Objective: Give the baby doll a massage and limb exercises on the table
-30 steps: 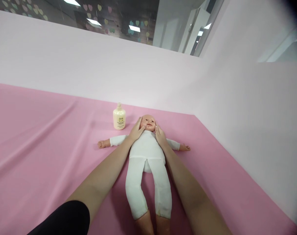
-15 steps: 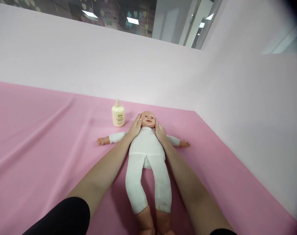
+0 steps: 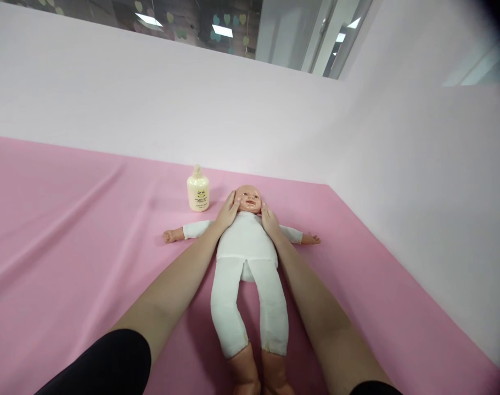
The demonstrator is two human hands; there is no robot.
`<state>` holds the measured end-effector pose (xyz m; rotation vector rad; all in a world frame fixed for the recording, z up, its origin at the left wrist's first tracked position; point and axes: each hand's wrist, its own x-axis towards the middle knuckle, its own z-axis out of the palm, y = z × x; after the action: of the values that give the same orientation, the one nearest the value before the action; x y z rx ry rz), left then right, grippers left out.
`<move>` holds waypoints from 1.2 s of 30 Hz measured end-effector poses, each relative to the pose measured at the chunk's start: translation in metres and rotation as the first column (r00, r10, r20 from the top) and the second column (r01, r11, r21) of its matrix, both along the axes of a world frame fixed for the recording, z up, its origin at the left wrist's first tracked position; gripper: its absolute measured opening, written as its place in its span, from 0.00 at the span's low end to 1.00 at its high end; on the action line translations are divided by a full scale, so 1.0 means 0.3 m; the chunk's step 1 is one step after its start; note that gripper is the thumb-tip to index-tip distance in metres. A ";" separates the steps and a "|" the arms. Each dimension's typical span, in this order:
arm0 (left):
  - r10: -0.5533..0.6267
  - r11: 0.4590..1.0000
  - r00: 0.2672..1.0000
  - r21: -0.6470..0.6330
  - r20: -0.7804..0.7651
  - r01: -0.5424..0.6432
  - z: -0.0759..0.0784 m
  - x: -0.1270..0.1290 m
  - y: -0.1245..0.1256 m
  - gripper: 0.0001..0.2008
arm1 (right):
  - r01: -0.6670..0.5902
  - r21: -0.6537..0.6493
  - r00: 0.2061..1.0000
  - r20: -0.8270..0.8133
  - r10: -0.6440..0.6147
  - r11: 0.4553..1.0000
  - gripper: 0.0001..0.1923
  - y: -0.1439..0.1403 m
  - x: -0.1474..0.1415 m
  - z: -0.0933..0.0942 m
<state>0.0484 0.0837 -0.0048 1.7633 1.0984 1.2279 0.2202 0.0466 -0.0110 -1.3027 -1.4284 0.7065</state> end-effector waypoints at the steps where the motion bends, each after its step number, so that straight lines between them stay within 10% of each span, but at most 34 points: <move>1: 0.003 1.000 1.000 -0.017 0.023 -0.002 -0.001 -0.001 0.004 0.30 | 0.003 0.010 1.000 -0.002 -0.003 1.000 0.35 -0.001 0.000 0.001; 10: -0.031 0.999 1.000 0.014 0.003 0.031 0.005 0.010 -0.018 0.48 | -0.032 -0.087 0.999 -0.007 0.031 0.996 0.36 -0.017 -0.041 0.062; 20: 0.012 0.999 1.000 -0.048 0.025 -0.011 0.005 0.002 0.005 0.29 | 0.028 0.032 1.000 0.007 -0.028 0.999 0.35 -0.006 -0.026 0.024; 28: -0.101 0.990 0.986 -0.082 0.135 0.112 -0.011 0.006 0.005 0.53 | -0.101 -0.028 0.995 -0.018 0.100 0.995 0.48 -0.034 -0.019 0.034; 36: -0.118 0.957 0.938 -0.216 0.325 0.196 -0.004 -0.015 0.029 0.55 | -0.086 0.019 0.984 0.159 0.082 0.996 0.32 -0.026 0.044 0.044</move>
<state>0.0439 0.0923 -0.0061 1.3871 0.8650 1.1665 0.2335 0.0387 0.0021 -1.3077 -1.6235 0.6495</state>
